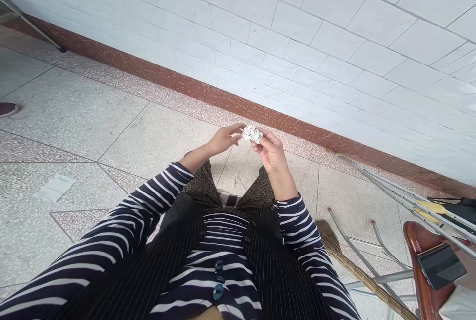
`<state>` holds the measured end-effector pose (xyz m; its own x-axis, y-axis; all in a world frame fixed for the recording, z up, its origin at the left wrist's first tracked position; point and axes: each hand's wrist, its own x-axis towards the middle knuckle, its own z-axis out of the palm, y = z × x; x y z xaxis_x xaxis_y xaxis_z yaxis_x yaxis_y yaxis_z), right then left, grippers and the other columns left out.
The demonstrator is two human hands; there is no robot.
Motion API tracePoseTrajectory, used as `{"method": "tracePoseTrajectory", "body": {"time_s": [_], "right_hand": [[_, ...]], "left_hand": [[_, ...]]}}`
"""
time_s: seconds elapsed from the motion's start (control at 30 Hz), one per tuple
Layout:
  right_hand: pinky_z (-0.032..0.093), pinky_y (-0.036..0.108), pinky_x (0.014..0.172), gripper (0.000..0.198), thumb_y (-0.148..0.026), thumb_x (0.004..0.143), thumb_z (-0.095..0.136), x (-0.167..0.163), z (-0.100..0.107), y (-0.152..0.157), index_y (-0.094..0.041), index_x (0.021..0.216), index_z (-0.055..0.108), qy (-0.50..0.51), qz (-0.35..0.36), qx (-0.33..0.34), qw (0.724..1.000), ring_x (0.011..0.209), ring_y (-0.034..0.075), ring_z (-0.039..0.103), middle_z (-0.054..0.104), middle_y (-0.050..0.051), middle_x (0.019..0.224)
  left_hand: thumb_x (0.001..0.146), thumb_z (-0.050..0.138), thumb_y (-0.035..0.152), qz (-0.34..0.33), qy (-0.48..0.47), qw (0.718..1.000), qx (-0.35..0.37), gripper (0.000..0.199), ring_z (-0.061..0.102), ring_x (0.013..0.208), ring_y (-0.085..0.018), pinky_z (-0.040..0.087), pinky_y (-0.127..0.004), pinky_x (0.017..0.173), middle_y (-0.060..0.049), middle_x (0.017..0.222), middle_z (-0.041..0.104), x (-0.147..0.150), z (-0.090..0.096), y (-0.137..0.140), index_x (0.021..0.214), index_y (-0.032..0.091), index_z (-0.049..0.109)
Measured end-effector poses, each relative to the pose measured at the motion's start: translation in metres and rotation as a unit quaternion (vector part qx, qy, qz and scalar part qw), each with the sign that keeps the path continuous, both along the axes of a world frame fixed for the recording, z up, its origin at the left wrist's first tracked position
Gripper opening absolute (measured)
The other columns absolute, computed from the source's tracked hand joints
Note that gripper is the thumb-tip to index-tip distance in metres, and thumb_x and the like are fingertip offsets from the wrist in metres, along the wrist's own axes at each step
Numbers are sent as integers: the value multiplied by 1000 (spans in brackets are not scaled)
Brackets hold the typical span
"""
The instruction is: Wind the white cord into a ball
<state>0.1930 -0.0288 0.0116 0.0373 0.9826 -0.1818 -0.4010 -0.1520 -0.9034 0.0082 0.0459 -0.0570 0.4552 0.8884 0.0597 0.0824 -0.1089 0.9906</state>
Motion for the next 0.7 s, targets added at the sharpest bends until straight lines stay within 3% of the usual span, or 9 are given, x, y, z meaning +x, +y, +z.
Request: {"method": "tracePoseTrajectory", "body": {"time_s": [0.1, 0.23, 0.33, 0.43, 0.53, 0.7], "right_hand": [[55, 23, 55, 28, -26, 73, 82, -1, -9, 3, -22, 99, 73, -14, 12, -10, 1000, 66, 11, 63, 72, 4, 91], [54, 22, 54, 30, -29, 71, 83, 2, -12, 2, -22, 99, 73, -26, 9, -1, 1000, 65, 11, 62, 70, 2, 84], [54, 23, 54, 31, -29, 70, 84, 3, -12, 0, -21, 97, 74, -40, -8, 2, 999, 62, 10, 61, 69, 1, 79], [55, 25, 57, 32, -29, 69, 84, 1, -13, -2, -21, 98, 74, -56, -8, -4, 998, 62, 11, 62, 69, 2, 82], [55, 26, 59, 32, -31, 70, 84, -2, -14, -2, -22, 99, 73, -66, -11, 5, 998, 63, 11, 63, 70, 1, 83], [54, 28, 59, 34, -34, 71, 82, 0, -14, 6, -21, 100, 70, -88, -53, 39, 994, 62, 12, 62, 70, 2, 86]], "left_hand": [[81, 77, 35, -62, -152, 981, -103, 46, 68, 95, -21, 58, -32, 77, -13, 114, 72, 34, 4, -34, 121, 12, 69], [73, 83, 48, -29, -202, 963, -174, 46, 67, 77, -16, 57, -31, 75, -8, 83, 73, 45, 4, -53, 95, 9, 72], [77, 80, 51, -18, -155, 974, -164, 43, 62, 59, -12, 53, -25, 60, -4, 66, 67, 38, 5, -55, 82, 10, 69], [83, 73, 50, 4, -75, 993, -96, 41, 56, 49, -9, 46, -21, 51, -2, 57, 63, 29, 10, -51, 70, 12, 64], [91, 62, 47, 3, -20, 999, -33, 43, 56, 50, -9, 46, -19, 52, -2, 57, 63, 23, 13, -49, 64, 13, 63], [95, 52, 39, -24, 45, 998, -31, 37, 59, 54, -10, 46, -20, 53, -3, 63, 66, 12, 1, -55, 70, 14, 64]]}}
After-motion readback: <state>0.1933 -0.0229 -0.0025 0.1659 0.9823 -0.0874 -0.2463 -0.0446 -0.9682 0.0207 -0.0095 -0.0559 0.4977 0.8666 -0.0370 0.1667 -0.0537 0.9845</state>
